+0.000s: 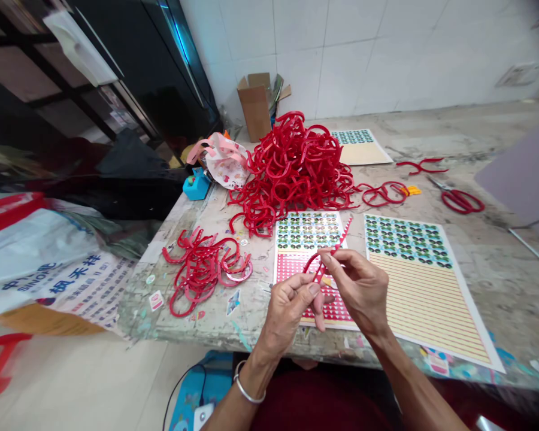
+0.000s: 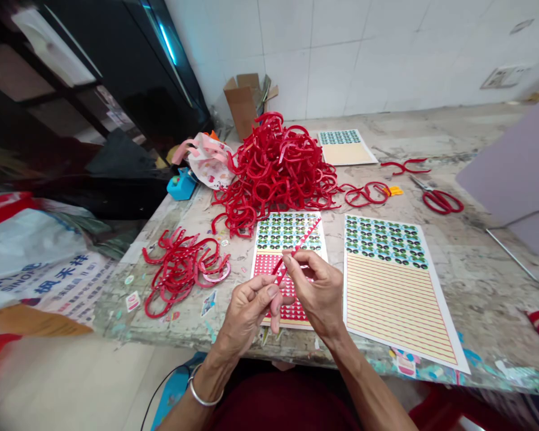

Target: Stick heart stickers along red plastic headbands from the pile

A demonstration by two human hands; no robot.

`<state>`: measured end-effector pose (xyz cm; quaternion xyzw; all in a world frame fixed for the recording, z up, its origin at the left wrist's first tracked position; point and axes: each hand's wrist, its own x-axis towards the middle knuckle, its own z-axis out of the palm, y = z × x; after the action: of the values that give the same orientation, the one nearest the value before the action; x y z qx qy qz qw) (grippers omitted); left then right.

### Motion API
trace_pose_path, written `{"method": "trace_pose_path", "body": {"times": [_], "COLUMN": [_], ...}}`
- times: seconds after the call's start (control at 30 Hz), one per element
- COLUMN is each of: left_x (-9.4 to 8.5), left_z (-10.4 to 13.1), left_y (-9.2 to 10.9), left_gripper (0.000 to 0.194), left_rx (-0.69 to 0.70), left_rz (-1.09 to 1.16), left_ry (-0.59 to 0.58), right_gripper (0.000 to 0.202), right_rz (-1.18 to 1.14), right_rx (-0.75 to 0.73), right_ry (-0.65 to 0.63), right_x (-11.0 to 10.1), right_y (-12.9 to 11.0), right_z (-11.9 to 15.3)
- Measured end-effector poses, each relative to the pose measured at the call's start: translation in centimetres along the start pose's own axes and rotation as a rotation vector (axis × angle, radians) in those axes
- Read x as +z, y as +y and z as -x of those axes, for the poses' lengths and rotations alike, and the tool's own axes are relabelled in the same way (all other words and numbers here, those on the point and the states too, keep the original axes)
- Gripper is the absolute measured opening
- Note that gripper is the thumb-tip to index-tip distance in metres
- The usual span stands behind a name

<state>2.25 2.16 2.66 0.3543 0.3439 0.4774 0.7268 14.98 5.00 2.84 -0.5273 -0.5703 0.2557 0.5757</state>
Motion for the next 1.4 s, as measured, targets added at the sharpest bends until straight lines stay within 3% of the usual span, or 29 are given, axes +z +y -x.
{"method": "trace_pose_path", "body": {"times": [0.23,0.33,0.43,0.53,0.67,0.83,1.07,1.17,1.27,1.4], "left_x": [0.3,0.2,0.1,0.0,0.1,-0.1,-1.1,-1.8,-2.3,-2.1], "left_z": [-1.1,-1.3,-0.9,-0.1,0.7,1.3,2.1,2.2,2.2,2.2], "left_y": [0.9,1.0,0.7,0.0,-1.1,-2.4,-3.0,-2.7,-1.6,-0.2], "left_gripper": [0.026,0.022,0.019,0.019,0.021,0.024,0.026,0.025,0.023,0.017], "left_rx": [-0.023,-0.02,-0.091,-0.169,-0.178,-0.118,-0.084,-0.067,0.008,0.148], "left_rz": [-0.129,-0.099,0.023,0.119,0.102,-0.112,-0.22,-0.26,-0.503,-0.847], "left_ry": [-0.059,-0.064,-0.061,-0.049,-0.006,0.04,0.006,-0.053,-0.09,0.0], "right_gripper": [0.007,0.017,0.03,0.032,0.028,0.027,0.02,0.023,0.025,0.021], "right_rz": [-0.004,0.026,-0.054,-0.2,-0.358,-0.649,-0.799,-0.813,-0.723,-0.496], "right_rx": [-0.074,-0.061,0.131,0.342,0.497,0.753,0.916,0.945,0.883,0.721], "right_ry": [-0.095,-0.059,-0.084,-0.242,-0.386,-0.438,-0.364,-0.408,-0.427,-0.349], "right_x": [0.3,0.3,-0.3,-1.2,-1.4,-0.2,0.1,0.0,0.0,-0.1], "right_y": [0.0,1.0,2.4,3.3,2.6,1.2,1.5,1.5,1.6,1.7], "right_z": [0.4,0.5,0.9,1.7,3.0,4.2,3.8,3.5,3.8,4.6]}}
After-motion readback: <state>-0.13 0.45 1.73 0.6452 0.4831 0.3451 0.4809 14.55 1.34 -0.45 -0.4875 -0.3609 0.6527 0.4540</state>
